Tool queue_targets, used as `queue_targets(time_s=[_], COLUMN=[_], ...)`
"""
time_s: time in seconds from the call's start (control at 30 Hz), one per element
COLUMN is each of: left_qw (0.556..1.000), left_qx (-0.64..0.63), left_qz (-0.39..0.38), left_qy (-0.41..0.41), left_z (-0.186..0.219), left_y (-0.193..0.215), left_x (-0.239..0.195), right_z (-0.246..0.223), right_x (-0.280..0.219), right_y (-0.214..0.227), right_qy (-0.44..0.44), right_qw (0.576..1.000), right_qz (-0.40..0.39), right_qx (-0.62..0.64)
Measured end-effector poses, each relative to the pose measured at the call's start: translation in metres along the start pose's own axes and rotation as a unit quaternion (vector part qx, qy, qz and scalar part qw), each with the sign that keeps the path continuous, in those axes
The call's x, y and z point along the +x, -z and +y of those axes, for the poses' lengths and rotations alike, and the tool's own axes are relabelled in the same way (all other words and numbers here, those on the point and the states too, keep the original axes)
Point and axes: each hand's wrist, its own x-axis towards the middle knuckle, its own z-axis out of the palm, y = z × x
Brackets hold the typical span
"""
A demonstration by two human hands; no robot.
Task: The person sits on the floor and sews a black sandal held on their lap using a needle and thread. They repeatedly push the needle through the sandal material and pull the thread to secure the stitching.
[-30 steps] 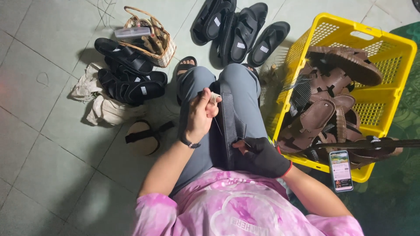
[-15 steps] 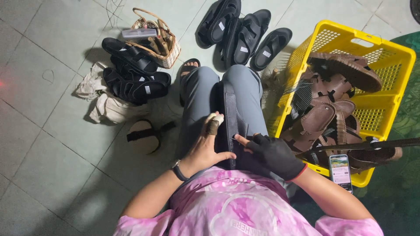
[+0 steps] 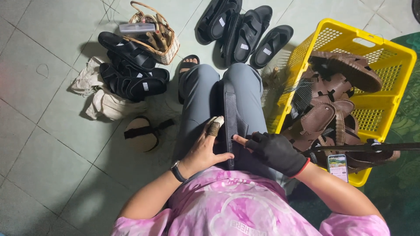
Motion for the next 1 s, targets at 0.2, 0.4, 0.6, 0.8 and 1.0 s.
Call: queue_targets(time_s=[0.2, 0.4, 0.6, 0.8, 1.0], left_qw=[0.999, 0.986, 0.966, 0.955, 0.811], left_qx=[0.006, 0.06, 0.127, 0.179, -0.574], left_qz=[0.027, 0.098, 0.153, 0.197, -0.004], left_qy=[-0.042, -0.124, -0.167, -0.128, 0.109], left_z=[-0.01, -0.016, -0.026, -0.009, 0.016], left_y=[0.003, -0.003, -0.015, -0.008, 0.012], left_x=[0.008, 0.021, 0.02, -0.006, -0.014], right_z=[-0.006, -0.015, 0.0, -0.003, 0.004], right_x=[0.001, 0.011, -0.001, -0.012, -0.012], right_y=[0.01, 0.022, -0.041, -0.04, -0.055], right_qy=[-0.003, -0.005, -0.03, -0.076, -0.086], right_qw=[0.997, 0.993, 0.997, 0.996, 0.986], right_qz=[-0.049, -0.07, -0.061, 0.008, 0.06], right_qx=[-0.066, -0.094, -0.035, 0.043, 0.129])
